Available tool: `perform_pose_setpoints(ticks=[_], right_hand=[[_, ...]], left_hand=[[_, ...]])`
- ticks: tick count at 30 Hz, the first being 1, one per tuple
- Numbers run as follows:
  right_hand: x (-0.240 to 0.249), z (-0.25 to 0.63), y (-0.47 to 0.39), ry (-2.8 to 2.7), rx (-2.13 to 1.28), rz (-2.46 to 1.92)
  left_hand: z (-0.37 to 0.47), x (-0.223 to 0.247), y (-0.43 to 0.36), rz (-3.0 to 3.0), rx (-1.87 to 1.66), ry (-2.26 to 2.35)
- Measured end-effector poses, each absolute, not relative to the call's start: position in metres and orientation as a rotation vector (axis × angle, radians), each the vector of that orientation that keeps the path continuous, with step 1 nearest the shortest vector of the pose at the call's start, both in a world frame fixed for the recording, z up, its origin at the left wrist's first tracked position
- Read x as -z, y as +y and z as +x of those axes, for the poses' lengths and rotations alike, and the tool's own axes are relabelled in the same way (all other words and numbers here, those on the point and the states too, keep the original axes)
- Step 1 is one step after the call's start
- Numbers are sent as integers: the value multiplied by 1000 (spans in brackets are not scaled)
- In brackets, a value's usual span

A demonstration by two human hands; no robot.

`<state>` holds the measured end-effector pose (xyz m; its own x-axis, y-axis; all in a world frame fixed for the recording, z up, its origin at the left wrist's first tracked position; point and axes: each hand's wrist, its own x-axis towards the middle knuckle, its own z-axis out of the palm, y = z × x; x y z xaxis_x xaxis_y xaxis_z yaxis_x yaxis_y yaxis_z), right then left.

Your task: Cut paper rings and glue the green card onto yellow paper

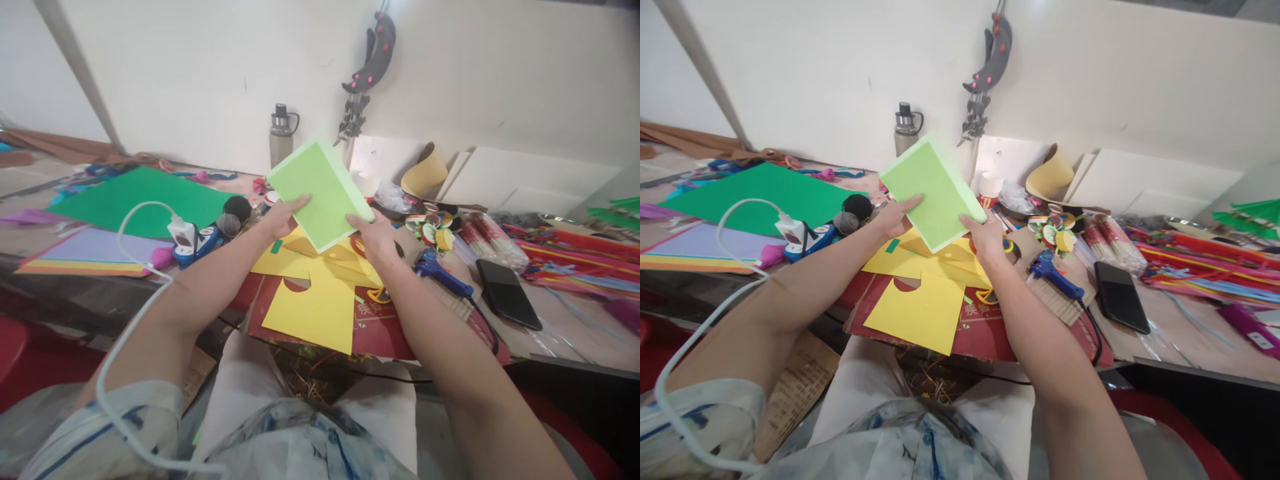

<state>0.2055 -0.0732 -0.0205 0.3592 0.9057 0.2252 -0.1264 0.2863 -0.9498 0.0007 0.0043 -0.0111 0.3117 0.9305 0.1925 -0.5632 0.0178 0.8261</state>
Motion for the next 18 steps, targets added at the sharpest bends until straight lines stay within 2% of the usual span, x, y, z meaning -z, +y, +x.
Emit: perform_pose_setpoints(ticks=[11,18], right_hand=[[11,204,-80,-987,-847,-1121],[17,207,-76,-962,-813,-1120]], left_hand=[[0,11,9,953,-1294,510],[7,21,2,1057,-1167,446]])
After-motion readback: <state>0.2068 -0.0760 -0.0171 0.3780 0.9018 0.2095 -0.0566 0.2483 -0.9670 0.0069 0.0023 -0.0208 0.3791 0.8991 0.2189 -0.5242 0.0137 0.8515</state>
